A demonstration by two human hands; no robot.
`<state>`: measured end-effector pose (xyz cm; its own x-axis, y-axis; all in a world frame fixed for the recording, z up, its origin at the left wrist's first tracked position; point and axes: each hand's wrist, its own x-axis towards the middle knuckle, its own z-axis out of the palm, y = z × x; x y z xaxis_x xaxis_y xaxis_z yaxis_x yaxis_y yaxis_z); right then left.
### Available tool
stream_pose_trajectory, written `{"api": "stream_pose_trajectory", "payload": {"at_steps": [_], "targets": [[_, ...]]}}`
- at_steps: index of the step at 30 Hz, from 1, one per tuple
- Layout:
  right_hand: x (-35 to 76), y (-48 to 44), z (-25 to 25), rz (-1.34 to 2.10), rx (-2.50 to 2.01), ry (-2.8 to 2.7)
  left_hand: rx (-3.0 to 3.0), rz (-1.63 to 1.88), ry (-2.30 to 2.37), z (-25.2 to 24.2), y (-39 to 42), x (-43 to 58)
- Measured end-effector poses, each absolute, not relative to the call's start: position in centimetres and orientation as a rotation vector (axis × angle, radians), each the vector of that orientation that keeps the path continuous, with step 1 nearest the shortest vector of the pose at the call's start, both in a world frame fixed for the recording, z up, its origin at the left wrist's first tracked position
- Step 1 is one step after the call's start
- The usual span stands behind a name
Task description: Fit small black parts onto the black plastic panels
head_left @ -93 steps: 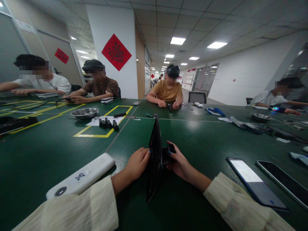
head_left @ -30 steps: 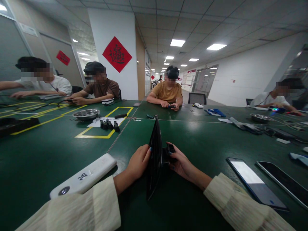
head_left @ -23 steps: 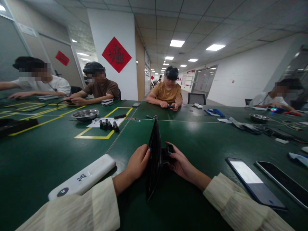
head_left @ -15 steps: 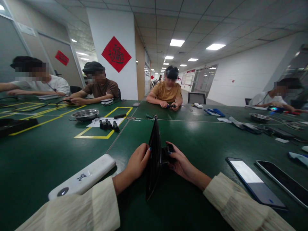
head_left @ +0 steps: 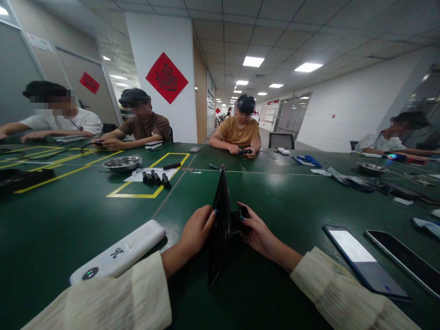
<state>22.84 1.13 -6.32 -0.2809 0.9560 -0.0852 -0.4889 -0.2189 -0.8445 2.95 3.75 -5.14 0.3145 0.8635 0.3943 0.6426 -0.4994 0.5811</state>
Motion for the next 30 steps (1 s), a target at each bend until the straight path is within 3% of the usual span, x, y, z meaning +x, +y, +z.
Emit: {"api": "stream_pose_trajectory", "payload": {"at_steps": [30], "targets": [[22.98, 1.02, -6.39, 1.712, -0.766, -0.908, 2.238, 0.893, 1.365, -4.62, 3.39, 3.05]]}}
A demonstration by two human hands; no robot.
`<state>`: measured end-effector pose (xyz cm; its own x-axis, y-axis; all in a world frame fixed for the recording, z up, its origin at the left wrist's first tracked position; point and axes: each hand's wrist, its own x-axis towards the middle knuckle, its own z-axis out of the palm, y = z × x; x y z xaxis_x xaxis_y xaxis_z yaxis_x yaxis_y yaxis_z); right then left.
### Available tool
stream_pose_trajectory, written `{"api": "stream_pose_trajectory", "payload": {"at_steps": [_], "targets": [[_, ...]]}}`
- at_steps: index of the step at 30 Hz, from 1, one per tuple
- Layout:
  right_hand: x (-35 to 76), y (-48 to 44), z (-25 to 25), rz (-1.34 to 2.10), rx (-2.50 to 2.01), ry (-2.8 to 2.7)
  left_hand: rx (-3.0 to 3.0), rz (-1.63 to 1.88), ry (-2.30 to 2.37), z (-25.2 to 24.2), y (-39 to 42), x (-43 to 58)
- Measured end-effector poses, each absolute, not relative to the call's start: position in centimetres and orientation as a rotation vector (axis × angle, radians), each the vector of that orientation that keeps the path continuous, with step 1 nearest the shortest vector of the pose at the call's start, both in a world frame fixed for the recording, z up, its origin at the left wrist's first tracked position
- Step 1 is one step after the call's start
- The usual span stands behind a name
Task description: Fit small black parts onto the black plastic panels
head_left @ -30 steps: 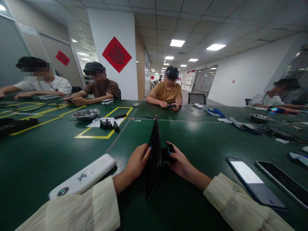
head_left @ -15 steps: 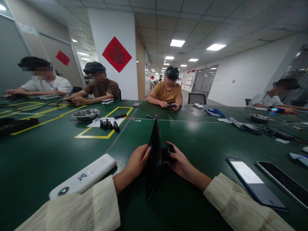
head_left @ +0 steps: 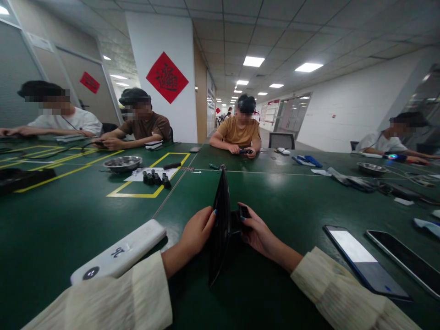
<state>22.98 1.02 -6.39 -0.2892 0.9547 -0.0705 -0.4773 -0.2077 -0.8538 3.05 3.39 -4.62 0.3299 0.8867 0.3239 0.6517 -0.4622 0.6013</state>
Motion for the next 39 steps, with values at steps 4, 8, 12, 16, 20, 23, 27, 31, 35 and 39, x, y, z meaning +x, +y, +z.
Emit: {"api": "stream_pose_trajectory", "payload": {"at_steps": [4, 8, 12, 16, 20, 23, 27, 31, 35, 39], "targets": [[22.91, 0.98, -6.19, 1.712, -0.773, -0.902, 2.278, 0.804, 1.403, -4.24, 3.34, 3.10], [22.83, 0.90, -6.04, 1.709, -0.765, -0.897, 2.286, 0.777, 1.436, -3.93, 3.20, 3.08], [22.86, 0.96, -6.21, 1.709, -0.764, -0.909, 2.274, 0.810, 1.428, -3.85, 3.11, 3.10], [22.97, 1.06, -6.44, 1.712, -0.763, -0.911, 2.273, 0.812, 1.415, -3.98, 3.17, 3.12], [23.01, 1.06, -6.48, 1.711, -0.759, -0.929, 2.317, 0.824, 1.354, -4.42, 3.37, 3.04], [22.95, 1.01, -6.40, 1.707, -0.764, -0.925, 2.334, 0.860, 1.327, -4.66, 3.37, 2.98], [22.93, 0.95, -6.36, 1.712, -0.765, -0.917, 2.349, 0.901, 1.291, -4.61, 3.13, 2.98], [23.03, 0.94, -6.35, 1.728, -0.757, -0.921, 2.390, 0.912, 1.274, -4.58, 3.06, 2.91], [23.07, 1.00, -6.41, 1.728, -0.754, -0.915, 2.400, 0.910, 1.270, -4.66, 3.16, 2.83], [23.05, 1.07, -6.52, 1.724, -0.754, -0.912, 2.362, 0.951, 1.267, -4.60, 3.15, 2.91]]}}
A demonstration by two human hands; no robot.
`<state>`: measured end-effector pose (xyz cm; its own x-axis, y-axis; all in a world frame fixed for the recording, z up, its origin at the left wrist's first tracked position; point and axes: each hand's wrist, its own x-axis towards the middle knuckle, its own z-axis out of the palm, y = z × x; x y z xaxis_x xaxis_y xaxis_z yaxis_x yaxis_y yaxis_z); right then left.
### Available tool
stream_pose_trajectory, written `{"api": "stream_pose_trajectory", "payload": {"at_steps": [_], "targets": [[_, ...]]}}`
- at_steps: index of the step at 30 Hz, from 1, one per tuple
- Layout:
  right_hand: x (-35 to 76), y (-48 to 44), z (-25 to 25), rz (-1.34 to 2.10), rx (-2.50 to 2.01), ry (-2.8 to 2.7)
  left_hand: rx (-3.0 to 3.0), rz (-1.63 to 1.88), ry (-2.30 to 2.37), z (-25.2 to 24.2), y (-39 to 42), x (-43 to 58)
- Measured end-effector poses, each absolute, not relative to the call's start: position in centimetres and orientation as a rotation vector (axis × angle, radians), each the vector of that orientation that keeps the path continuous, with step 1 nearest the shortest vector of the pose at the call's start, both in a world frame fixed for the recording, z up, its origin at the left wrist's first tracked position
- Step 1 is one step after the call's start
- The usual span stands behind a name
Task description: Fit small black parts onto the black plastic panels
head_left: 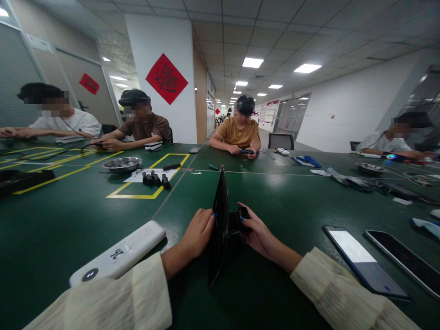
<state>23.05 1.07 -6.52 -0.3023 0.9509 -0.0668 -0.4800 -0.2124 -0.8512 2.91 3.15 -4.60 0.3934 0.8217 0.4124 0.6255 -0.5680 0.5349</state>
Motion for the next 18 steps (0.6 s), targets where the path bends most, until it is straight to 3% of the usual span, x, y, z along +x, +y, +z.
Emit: {"api": "stream_pose_trajectory", "payload": {"at_steps": [18], "targets": [[22.89, 0.86, -6.13, 1.711, -0.773, -0.897, 2.320, 0.963, 1.277, -5.13, 3.37, 2.90]]}}
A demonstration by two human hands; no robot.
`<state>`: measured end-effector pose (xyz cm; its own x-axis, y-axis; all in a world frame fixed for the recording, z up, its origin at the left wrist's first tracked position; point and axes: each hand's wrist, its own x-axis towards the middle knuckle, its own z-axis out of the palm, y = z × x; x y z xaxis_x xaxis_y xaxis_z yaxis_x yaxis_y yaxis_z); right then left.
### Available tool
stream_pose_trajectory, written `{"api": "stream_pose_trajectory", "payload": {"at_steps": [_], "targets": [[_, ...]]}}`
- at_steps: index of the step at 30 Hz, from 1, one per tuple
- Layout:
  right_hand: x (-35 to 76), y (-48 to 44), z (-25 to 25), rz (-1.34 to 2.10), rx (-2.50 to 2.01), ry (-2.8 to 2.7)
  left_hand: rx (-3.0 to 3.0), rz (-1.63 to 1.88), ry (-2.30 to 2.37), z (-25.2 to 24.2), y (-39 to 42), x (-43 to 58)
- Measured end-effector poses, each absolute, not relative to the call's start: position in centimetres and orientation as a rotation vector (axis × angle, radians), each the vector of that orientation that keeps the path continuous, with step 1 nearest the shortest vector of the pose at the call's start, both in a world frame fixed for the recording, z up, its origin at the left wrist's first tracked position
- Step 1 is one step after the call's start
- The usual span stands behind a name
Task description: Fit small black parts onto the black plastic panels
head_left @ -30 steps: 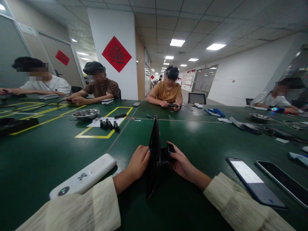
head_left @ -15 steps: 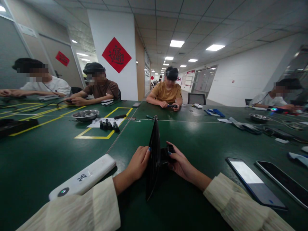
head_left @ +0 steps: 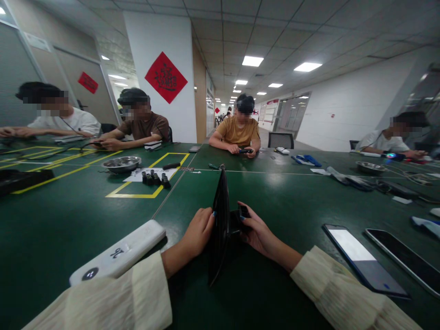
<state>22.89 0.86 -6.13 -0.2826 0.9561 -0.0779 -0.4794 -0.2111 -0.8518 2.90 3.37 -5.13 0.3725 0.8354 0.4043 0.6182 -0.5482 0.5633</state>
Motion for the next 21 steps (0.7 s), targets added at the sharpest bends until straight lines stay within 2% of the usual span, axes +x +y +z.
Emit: {"api": "stream_pose_trajectory", "payload": {"at_steps": [21], "targets": [[22.84, 0.77, -6.27, 1.687, -0.765, -0.926, 2.357, 0.950, 1.226, -4.86, 3.17, 2.71]]}}
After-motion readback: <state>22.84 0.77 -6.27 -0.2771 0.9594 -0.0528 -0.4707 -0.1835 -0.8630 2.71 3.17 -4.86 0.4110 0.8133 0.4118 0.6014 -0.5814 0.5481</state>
